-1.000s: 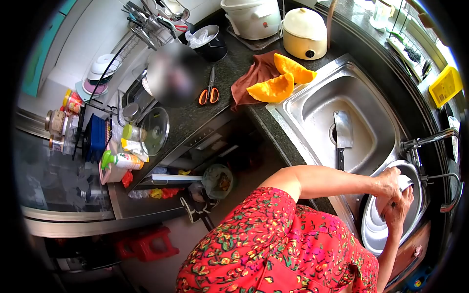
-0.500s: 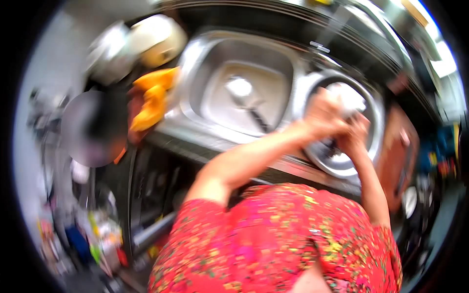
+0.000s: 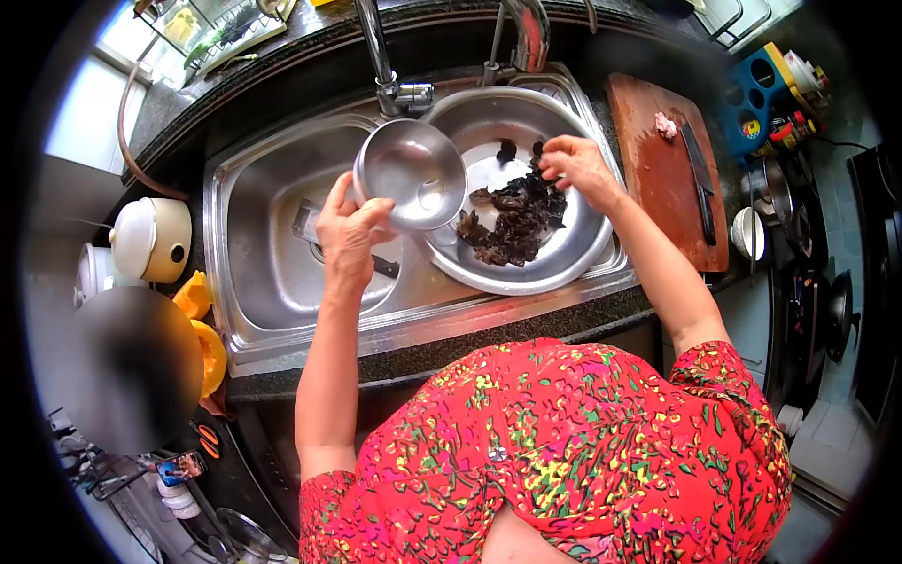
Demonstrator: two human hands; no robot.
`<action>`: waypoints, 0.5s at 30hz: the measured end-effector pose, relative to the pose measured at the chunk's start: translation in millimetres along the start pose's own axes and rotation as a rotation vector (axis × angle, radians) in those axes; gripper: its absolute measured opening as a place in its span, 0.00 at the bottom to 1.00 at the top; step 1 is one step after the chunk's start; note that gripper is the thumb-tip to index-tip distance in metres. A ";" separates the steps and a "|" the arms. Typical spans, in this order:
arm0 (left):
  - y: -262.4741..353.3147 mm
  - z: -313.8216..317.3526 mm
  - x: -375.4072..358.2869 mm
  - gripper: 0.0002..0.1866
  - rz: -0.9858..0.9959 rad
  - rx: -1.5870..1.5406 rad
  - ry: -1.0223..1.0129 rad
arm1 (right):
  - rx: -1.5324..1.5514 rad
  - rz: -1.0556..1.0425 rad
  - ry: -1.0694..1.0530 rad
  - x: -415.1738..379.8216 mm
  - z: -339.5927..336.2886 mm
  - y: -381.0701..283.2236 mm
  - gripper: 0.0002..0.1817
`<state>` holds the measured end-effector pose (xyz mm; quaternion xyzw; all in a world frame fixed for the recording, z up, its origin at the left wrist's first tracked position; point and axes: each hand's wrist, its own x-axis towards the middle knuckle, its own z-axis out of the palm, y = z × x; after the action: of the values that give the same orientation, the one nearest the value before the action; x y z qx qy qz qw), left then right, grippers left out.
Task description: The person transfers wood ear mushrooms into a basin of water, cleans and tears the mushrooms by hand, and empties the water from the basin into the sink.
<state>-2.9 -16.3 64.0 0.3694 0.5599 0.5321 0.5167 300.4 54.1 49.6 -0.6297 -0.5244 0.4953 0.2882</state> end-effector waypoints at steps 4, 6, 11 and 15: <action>-4.4 -23.2 -5.0 0.26 -0.148 -0.435 -0.182 | 0.140 -0.089 -0.126 41.7 17.1 -36.1 0.17; -2.0 -26.3 -13.5 0.27 -0.176 -0.562 -0.211 | -0.001 -0.177 -0.139 62.0 36.3 -62.9 0.25; -0.7 -37.7 -24.8 0.27 -0.187 -0.630 -0.150 | -0.287 -0.303 -0.205 98.1 98.8 -114.0 0.33; 0.8 -43.6 -26.0 0.28 -0.168 -0.597 -0.112 | -0.781 -0.522 -0.022 129.4 122.1 -99.4 0.13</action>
<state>-40.3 -50.5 65.2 0.1825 0.3781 0.6074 0.6744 144.8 185.6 53.8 -0.5327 -0.8155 0.1784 0.1392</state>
